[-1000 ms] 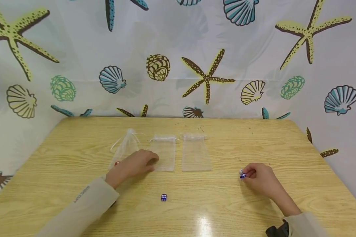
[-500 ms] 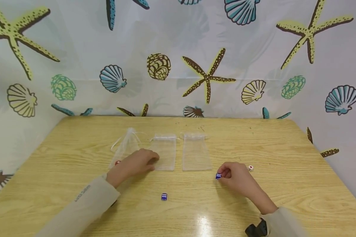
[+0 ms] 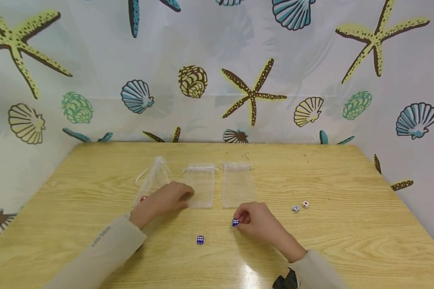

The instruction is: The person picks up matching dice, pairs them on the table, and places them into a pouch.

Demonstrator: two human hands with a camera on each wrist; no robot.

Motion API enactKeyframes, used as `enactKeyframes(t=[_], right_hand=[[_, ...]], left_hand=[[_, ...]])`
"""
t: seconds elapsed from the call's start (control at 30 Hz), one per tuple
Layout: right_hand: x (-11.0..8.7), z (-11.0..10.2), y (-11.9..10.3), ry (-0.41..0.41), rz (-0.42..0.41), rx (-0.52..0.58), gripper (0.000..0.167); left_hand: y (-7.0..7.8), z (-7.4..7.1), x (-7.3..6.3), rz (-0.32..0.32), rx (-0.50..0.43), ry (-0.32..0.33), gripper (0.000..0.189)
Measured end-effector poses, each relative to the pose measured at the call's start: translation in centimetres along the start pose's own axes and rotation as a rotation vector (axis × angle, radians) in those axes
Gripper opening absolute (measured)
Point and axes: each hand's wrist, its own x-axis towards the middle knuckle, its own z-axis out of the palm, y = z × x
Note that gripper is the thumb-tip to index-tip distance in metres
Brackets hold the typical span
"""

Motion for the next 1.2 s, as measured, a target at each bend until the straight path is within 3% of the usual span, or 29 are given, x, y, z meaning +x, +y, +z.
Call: enactKeyframes(t=[0.27,0.43,0.73,1.2], right_hand=[[0.8,2.2,-0.9,-0.039,-0.027,0.041,0.012],[1.1,3.1,-1.5,-0.079,-0.045,0.076,0.011],[1.7,4.1,-2.9,-0.122,-0.052,0.103,0.012],[1.8,4.8,-2.7,-0.164,-0.043,0.107,0.014]], left_hand=[[-0.1,0.3,0.0,0.029,-0.003,0.031,0.021],[-0.1,0.4,0.1,0.012,0.003,0.029,0.022],[0.0,0.2,0.2,-0.015,0.014,0.023,0.015],[-0.1,0.2,0.2,-0.034,0.007,0.013,0.013]])
